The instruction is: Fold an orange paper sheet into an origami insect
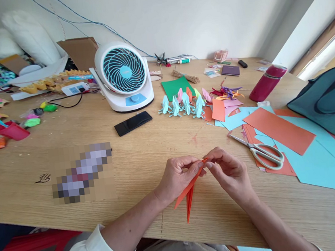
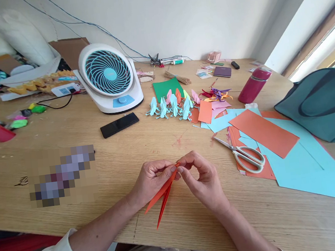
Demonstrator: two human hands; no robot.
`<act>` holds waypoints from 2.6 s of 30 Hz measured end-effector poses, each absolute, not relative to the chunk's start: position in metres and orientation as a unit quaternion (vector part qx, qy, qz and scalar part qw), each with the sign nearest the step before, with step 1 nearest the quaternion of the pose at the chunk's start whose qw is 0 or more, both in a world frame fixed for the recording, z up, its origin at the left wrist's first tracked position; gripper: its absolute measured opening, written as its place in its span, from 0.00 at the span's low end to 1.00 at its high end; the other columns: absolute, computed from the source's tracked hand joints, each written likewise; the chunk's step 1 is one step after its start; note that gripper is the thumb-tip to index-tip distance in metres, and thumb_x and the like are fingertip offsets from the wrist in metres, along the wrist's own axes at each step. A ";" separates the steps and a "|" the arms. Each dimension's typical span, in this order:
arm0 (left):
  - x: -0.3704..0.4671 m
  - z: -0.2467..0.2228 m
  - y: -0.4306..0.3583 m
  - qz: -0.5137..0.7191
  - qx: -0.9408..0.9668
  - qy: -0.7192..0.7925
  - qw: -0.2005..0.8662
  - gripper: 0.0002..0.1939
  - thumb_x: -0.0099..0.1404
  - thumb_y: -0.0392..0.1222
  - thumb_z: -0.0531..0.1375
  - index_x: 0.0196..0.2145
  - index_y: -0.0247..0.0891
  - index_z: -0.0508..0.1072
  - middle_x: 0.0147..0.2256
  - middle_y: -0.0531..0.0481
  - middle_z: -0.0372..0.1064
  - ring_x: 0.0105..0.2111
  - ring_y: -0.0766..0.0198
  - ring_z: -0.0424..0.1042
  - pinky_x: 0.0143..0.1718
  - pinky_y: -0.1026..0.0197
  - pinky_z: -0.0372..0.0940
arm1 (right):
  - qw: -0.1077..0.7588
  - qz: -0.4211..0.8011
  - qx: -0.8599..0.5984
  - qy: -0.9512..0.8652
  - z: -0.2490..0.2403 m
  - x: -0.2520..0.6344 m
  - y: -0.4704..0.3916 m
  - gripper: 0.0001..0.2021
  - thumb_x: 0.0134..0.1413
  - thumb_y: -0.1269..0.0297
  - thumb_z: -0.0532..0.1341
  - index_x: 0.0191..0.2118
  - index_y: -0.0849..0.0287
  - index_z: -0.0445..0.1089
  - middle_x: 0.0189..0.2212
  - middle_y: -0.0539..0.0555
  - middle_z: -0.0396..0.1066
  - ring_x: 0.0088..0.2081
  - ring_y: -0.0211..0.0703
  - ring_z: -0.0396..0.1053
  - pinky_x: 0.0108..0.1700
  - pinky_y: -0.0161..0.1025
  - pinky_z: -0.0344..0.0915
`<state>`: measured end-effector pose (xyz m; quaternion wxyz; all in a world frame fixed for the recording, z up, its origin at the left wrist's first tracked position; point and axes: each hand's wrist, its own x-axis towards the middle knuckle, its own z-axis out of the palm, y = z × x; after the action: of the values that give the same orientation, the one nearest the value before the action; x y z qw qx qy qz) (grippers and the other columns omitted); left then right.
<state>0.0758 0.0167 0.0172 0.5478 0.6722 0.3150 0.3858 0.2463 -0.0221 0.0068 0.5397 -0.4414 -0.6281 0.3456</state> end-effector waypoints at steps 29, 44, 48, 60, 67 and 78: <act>0.078 0.017 0.016 0.402 0.689 0.337 0.500 0.10 0.65 0.43 0.62 0.30 0.34 0.77 0.28 0.50 0.76 0.29 0.66 0.74 0.34 0.66 0.68 | 0.533 0.304 -0.443 -0.653 0.009 0.245 -0.020 0.05 0.63 0.64 0.61 0.35 0.55 0.72 0.29 0.52 0.68 0.33 0.43 0.65 0.36 0.42 0.62; 0.077 0.019 0.016 0.401 0.732 0.332 0.439 0.07 0.66 0.37 0.60 0.31 0.35 0.77 0.29 0.52 0.76 0.31 0.66 0.73 0.36 0.67 0.65 | 0.533 0.285 -0.463 -0.649 0.009 0.244 -0.021 0.04 0.62 0.63 0.62 0.35 0.55 0.71 0.30 0.51 0.67 0.33 0.42 0.64 0.36 0.41 0.61; 0.077 0.017 0.018 0.390 0.721 0.331 0.467 0.06 0.65 0.34 0.60 0.35 0.36 0.79 0.33 0.51 0.79 0.35 0.64 0.76 0.41 0.65 0.67 | 0.544 0.268 -0.480 -0.634 0.010 0.245 -0.022 0.06 0.64 0.65 0.60 0.34 0.54 0.70 0.29 0.50 0.65 0.32 0.41 0.63 0.36 0.41 0.60; 0.068 0.020 0.027 0.388 0.706 0.290 0.516 0.14 0.71 0.45 0.57 0.44 0.37 0.79 0.43 0.45 0.78 0.46 0.59 0.75 0.50 0.60 0.66 | 0.545 0.174 -0.463 -0.677 0.018 0.247 -0.022 0.04 0.61 0.70 0.61 0.35 0.54 0.69 0.31 0.52 0.66 0.34 0.43 0.65 0.36 0.43 0.63; 0.056 0.021 0.040 0.341 0.787 0.264 0.441 0.10 0.66 0.43 0.63 0.44 0.42 0.80 0.50 0.44 0.73 0.51 0.57 0.71 0.55 0.57 0.62 | 0.529 0.105 -0.435 -0.721 0.026 0.252 -0.024 0.07 0.60 0.74 0.60 0.39 0.53 0.70 0.35 0.54 0.74 0.37 0.45 0.72 0.39 0.44 0.68; 0.055 0.009 0.047 0.219 0.859 0.170 0.430 0.08 0.68 0.37 0.59 0.44 0.37 0.75 0.43 0.47 0.73 0.44 0.61 0.71 0.46 0.63 0.63 | 0.446 0.093 -0.380 -0.805 0.015 0.253 -0.028 0.09 0.59 0.77 0.61 0.41 0.56 0.69 0.36 0.55 0.74 0.37 0.43 0.72 0.38 0.40 0.67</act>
<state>0.0554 0.0466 0.0091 0.4295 0.8594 0.1705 0.2187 0.2535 -0.0282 0.0154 0.4463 -0.3800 -0.8048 0.0932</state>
